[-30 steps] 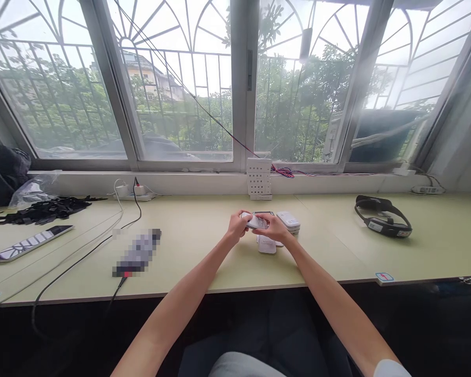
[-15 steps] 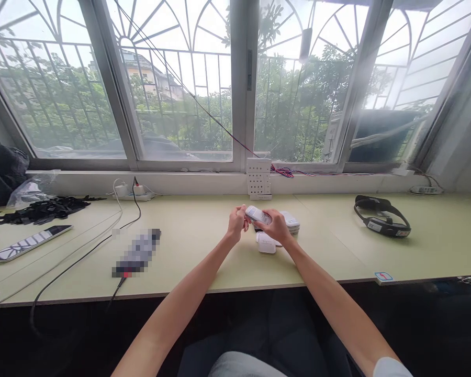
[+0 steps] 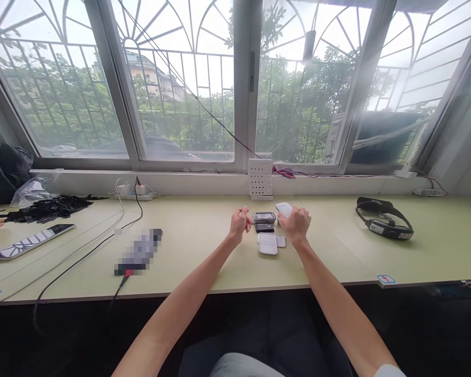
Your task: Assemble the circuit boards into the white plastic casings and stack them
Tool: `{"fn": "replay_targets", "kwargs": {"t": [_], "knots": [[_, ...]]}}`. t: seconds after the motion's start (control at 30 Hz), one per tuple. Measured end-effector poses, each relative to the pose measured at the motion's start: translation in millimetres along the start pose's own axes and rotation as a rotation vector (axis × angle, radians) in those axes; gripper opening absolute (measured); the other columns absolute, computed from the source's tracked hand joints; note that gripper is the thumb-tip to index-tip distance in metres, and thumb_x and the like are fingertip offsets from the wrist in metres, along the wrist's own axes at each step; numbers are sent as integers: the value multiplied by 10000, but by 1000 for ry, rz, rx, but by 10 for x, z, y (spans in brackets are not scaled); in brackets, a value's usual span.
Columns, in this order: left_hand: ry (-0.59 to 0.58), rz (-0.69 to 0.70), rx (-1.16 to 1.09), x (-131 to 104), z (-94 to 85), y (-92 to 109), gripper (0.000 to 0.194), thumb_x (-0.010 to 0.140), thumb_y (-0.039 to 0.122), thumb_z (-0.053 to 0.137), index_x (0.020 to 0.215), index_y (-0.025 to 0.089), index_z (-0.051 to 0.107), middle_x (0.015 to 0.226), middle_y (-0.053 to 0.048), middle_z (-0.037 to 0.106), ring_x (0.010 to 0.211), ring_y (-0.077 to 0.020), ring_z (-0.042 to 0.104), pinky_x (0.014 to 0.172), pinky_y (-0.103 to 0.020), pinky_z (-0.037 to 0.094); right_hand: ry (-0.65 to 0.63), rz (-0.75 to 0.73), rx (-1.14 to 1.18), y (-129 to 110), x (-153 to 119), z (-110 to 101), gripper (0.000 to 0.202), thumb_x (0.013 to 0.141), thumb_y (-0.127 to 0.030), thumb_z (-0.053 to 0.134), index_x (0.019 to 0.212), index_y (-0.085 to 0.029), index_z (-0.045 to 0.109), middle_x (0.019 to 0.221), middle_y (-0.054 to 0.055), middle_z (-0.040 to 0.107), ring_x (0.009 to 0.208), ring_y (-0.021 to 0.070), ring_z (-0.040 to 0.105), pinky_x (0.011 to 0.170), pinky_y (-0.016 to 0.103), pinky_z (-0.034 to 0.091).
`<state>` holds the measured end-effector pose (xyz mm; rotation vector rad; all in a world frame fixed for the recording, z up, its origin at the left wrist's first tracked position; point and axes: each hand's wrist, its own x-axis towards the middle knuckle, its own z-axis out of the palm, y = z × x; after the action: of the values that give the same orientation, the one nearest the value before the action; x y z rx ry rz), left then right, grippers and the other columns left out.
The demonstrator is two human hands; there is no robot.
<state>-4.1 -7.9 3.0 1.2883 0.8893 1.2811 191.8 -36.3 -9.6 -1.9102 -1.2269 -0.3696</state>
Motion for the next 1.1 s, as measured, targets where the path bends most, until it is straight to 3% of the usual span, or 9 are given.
{"fn": "replay_targets", "kwargs": {"t": [0.33,0.53,0.73,0.87,1.0,1.1], "knots": [[0,-7,-3,-5,4,-2,262,958,443,476,969,182,497,502,37,572,317,-84,387,377,-218,296,-233,139,-128,-33,-37,-18,401,894,-399,572,1096,-59,639,1144,264,582,1128,393,509,909,449,351],[-9,-12,-2,-1,2,-11,250,962,434,473,957,186,506,508,34,572,319,-87,388,377,-224,302,-220,126,-148,-42,-61,-2,398,906,-405,555,1109,-68,613,1134,243,567,1114,380,496,908,445,343],[-10,-21,20,-26,15,18,226,980,396,437,956,182,504,501,35,561,321,-83,378,381,-221,297,-7,-27,-85,-19,-75,97,412,859,-349,621,1181,-96,585,1209,244,500,1162,389,432,978,529,296],[-11,-19,30,-32,23,24,222,985,387,429,955,180,504,500,33,564,321,-80,374,387,-217,299,90,-241,89,-89,-105,144,352,891,-257,535,1210,-115,581,1254,222,485,1187,356,420,993,520,339],[-11,-18,23,-14,20,4,224,986,392,429,947,184,503,498,34,565,320,-82,379,385,-219,303,-65,-463,283,-180,-174,191,286,929,-224,482,1170,-133,606,1134,176,567,1101,295,498,936,421,442],[-17,-14,14,-2,18,-11,221,982,393,436,945,186,503,493,37,561,316,-85,380,378,-223,302,-228,-535,306,-201,-216,263,241,948,-253,503,1118,-141,633,1128,158,598,1091,266,533,943,374,453]]}}
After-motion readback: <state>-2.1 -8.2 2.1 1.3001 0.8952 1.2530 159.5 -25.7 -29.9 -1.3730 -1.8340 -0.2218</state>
